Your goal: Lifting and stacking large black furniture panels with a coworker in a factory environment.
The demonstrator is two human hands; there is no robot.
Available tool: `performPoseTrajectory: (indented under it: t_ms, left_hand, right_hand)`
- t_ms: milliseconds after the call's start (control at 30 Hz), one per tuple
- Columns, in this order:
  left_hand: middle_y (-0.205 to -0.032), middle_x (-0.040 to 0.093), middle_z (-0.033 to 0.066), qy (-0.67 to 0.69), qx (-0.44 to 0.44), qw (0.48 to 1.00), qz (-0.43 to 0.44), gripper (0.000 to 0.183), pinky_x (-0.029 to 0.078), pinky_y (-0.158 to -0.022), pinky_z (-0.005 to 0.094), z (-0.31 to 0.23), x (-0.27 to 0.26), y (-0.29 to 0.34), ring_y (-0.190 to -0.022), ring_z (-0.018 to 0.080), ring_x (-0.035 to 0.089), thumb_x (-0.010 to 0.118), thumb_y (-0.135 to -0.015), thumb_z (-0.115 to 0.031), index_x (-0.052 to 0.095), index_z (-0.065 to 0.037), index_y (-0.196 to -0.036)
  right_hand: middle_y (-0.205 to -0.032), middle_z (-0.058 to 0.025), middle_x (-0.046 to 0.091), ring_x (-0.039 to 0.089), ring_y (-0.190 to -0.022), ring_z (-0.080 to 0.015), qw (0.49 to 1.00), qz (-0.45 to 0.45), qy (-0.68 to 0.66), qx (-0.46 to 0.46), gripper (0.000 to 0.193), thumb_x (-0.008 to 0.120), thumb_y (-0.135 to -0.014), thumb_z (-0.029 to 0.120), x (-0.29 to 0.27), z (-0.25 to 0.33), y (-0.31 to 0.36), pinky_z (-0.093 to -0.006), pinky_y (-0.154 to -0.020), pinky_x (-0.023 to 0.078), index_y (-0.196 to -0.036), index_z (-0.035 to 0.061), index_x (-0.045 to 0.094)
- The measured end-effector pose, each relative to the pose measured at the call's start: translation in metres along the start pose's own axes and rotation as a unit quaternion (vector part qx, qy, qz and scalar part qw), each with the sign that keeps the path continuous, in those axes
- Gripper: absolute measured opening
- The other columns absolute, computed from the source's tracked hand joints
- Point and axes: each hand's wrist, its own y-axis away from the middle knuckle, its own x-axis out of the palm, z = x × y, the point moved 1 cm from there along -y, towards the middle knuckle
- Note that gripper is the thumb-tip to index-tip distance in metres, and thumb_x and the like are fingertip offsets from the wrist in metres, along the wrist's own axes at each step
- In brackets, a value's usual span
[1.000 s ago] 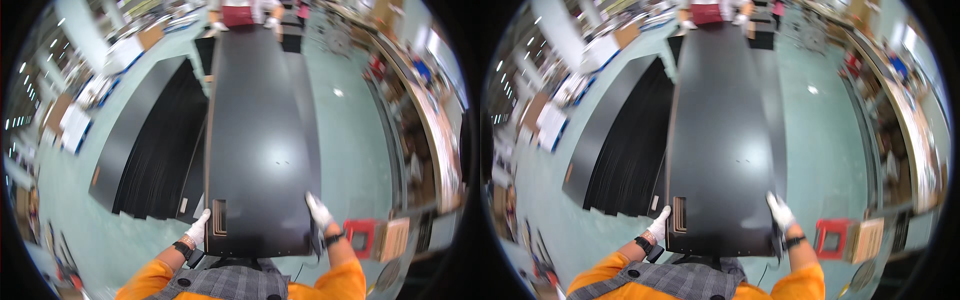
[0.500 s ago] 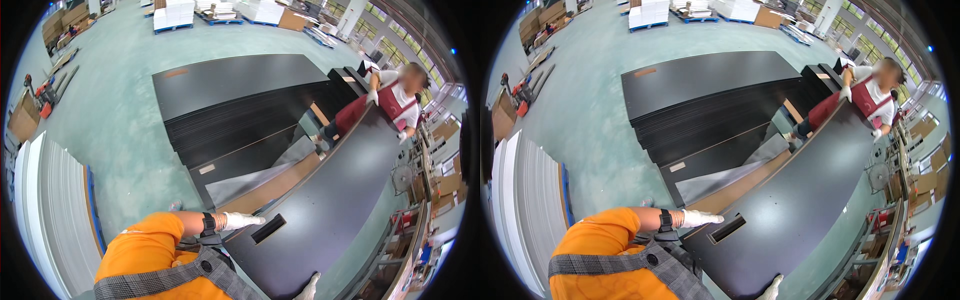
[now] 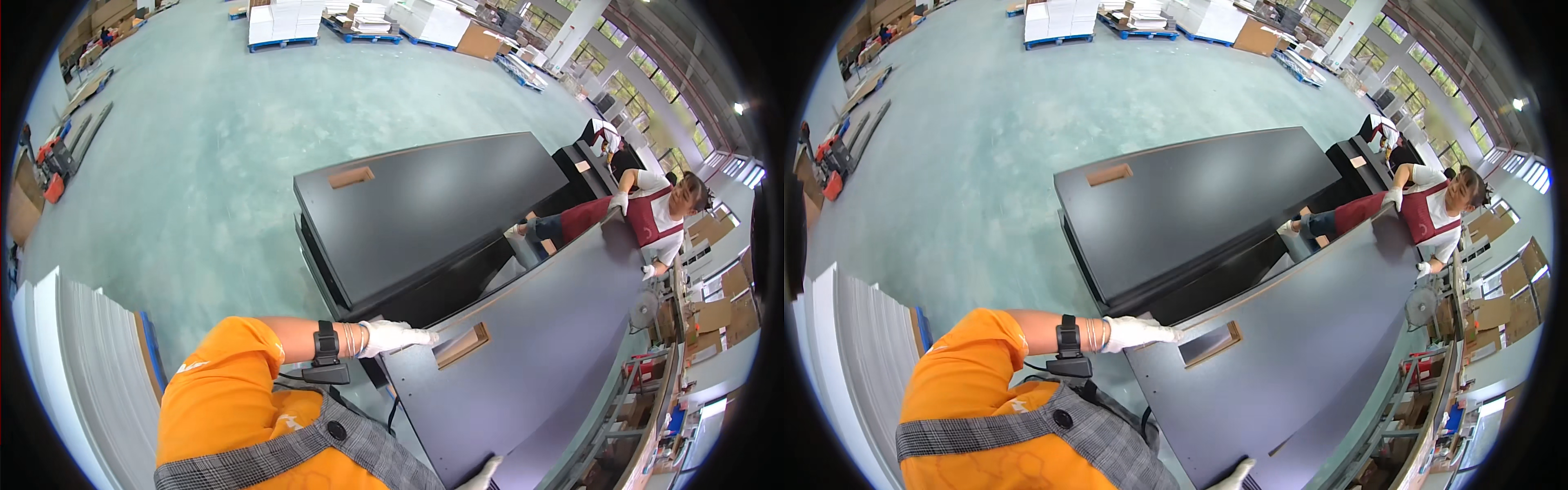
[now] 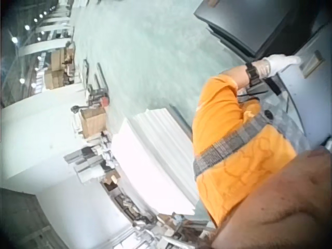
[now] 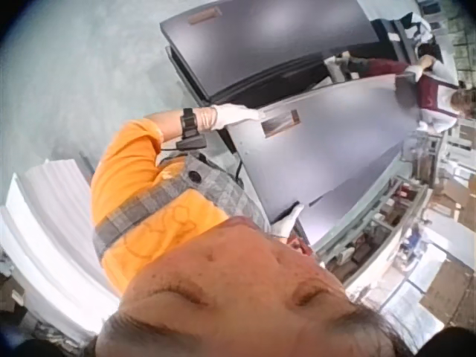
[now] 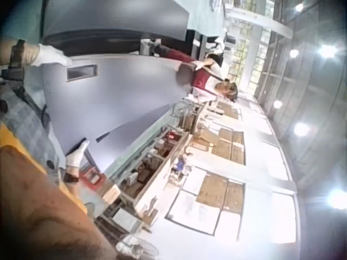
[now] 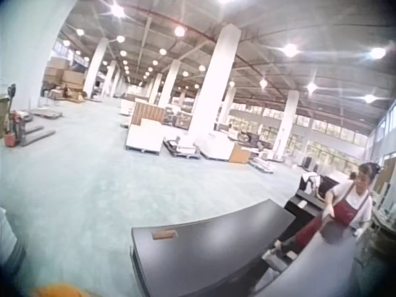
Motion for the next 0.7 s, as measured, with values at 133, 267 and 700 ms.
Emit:
performPoseTrajectory:
  t_ms: [133, 267, 700]
  left_hand:
    - [-0.15, 0.038, 0.0197, 0.009, -0.061, 0.997, -0.044, 0.081, 0.026, -0.114, 0.0394, -0.019, -0.073, 0.023, -0.139, 0.0294, 0.034, 0.054, -0.087, -0.066, 0.049, -0.006, -0.141]
    - [-0.15, 0.04, 0.0169, -0.007, -0.081, 0.993, -0.086, 0.085, 0.025, -0.115, 0.0405, -0.036, -0.149, 0.033, -0.141, 0.0291, 0.033, 0.058, -0.084, -0.068, 0.048, -0.006, -0.141]
    - [-0.144, 0.05, 0.0033, 0.045, -0.118, 0.978, -0.169, 0.066, 0.026, -0.111, 0.0266, -0.06, -0.35, 0.026, -0.134, 0.0157, 0.04, 0.063, -0.089, -0.054, 0.055, -0.009, -0.136]
  right_hand:
    - [-0.149, -0.0112, 0.039, 0.037, -0.134, -0.0303, 0.998, 0.012, -0.023, 0.05, 0.086, 0.048, -0.09, 0.068, 0.07, -0.017, -0.003, -0.0436, -0.114, 0.028, -0.147, 0.0051, 0.037]
    - [-0.145, -0.0118, 0.044, 0.048, -0.126, -0.0286, 0.997, -0.033, 0.052, 0.037, 0.08, 0.045, -0.093, 0.065, 0.144, -0.001, -0.016, -0.0439, -0.106, 0.041, -0.144, 0.0023, 0.039]
    - [-0.128, -0.0098, 0.057, 0.06, -0.111, -0.0271, 0.99, 0.096, -0.078, 0.071, 0.067, 0.053, -0.093, 0.059, 0.34, 0.019, -0.021, -0.0416, -0.093, 0.052, -0.135, 0.0071, 0.048]
